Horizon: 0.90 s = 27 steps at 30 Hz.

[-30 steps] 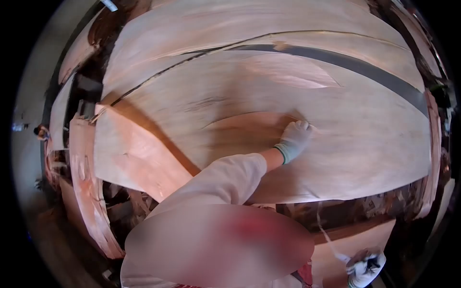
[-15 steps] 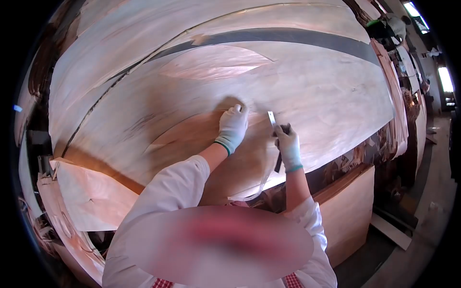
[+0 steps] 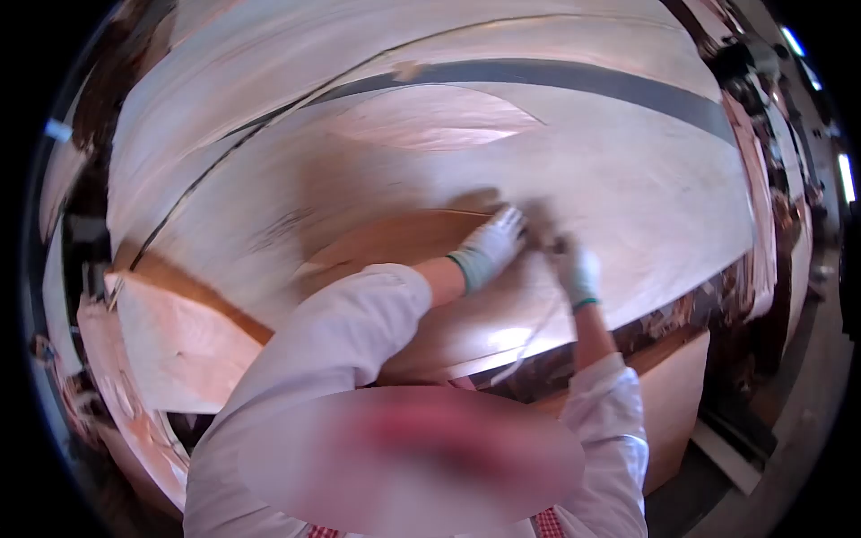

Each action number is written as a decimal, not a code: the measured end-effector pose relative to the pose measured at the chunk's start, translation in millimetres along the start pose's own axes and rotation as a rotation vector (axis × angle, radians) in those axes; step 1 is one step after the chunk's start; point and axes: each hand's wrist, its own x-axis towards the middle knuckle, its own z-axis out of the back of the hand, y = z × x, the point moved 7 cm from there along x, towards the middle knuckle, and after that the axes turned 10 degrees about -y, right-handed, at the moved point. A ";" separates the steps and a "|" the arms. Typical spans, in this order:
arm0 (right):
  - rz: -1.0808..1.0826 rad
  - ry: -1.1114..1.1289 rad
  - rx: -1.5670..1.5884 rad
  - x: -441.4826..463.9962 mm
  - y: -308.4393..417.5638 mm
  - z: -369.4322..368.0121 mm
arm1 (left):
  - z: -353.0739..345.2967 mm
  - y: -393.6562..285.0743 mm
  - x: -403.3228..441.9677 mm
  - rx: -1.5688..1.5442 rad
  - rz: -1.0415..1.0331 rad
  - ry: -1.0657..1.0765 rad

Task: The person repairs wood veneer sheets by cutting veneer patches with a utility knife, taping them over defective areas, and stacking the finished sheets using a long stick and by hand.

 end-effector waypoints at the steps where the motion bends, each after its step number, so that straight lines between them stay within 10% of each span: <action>1: -0.008 -0.004 0.010 16.1 -25.9 16.1 | 5.5 1.1 2.8 -0.072 0.038 0.008; 3: -0.287 0.021 0.416 28.0 -5.1 70.6 | 19.0 19.5 1.6 -0.388 0.164 -0.047; 7: -0.123 0.045 0.533 -20.5 104.6 113.8 | 57.3 25.5 -68.1 -1.168 0.475 -0.656; 9: -0.075 0.192 0.542 -63.3 149.1 91.2 | 60.4 6.2 -102.5 -2.268 0.581 -0.494; 10: 0.074 0.170 0.502 -83.0 168.4 76.8 | 75.7 10.7 -127.0 -2.279 0.713 -0.464; 18: 0.065 0.485 0.571 -153.2 260.9 -23.2 | 56.1 63.0 -316.2 -1.566 1.610 -0.623; 27: -0.082 0.547 0.591 -172.0 284.3 -101.5 | 41.9 141.8 -340.5 -0.330 1.217 -0.775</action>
